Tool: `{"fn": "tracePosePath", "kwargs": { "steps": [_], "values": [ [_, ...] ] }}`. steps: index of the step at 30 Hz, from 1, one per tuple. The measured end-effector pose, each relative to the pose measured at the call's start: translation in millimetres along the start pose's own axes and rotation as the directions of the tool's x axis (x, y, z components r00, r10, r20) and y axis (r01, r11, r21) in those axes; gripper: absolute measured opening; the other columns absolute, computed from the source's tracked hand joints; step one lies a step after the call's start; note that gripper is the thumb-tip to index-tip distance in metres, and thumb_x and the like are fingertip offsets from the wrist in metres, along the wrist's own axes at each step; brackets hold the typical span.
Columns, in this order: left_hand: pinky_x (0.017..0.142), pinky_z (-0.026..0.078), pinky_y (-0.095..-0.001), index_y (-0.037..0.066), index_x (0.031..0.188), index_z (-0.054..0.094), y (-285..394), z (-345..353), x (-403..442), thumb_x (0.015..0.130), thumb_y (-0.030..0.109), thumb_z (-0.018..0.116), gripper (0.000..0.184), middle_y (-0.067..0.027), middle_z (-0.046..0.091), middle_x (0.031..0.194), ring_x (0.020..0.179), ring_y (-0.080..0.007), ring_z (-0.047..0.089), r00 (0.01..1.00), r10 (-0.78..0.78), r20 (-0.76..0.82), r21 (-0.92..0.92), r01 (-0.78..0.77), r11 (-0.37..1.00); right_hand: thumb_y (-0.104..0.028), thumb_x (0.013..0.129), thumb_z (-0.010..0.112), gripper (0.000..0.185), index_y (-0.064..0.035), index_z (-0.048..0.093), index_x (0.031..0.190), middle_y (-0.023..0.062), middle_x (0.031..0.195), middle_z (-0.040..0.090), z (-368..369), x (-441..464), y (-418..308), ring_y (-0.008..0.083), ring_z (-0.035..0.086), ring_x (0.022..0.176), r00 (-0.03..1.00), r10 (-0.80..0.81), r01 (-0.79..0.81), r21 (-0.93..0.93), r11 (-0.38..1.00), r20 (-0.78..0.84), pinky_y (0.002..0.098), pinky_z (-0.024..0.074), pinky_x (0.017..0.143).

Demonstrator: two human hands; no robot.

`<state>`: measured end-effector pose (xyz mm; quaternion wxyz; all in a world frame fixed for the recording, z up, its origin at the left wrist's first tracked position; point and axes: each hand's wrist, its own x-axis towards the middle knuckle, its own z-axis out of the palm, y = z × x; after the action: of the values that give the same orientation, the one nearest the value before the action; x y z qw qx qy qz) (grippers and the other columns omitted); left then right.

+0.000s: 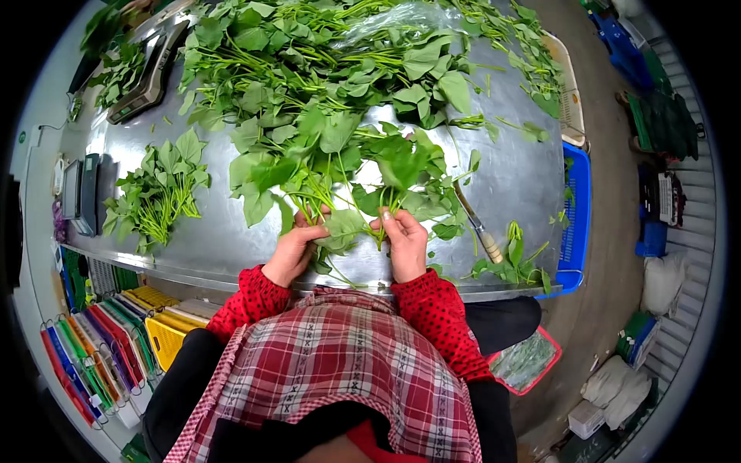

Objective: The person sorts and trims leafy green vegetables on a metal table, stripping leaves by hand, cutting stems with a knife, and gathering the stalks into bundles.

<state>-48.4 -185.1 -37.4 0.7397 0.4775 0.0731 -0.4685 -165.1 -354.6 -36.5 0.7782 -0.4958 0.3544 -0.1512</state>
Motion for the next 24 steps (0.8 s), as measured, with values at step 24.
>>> {"fn": "tracePosePath", "kwargs": {
  "steps": [24],
  "values": [
    [0.107, 0.034, -0.0341, -0.002, 0.138, 0.04, 14.8, 13.3, -15.8, 0.081, 0.003, 0.061, 0.061, -0.0119, 0.045, 0.138, 0.127, -0.0214, 0.045, 0.919, -0.044, 0.391, 0.05, 0.026, 0.998, -0.009, 0.093, 0.056, 0.035, 0.0009, 0.048, 0.125, 0.0104, 0.112, 0.061, 28.8, -2.6, -21.9, 0.0174, 0.057, 0.103, 0.85, 0.231, -0.162, -0.182, 0.97, 0.474, 0.03, 0.0453, 0.089]
  ]
}}
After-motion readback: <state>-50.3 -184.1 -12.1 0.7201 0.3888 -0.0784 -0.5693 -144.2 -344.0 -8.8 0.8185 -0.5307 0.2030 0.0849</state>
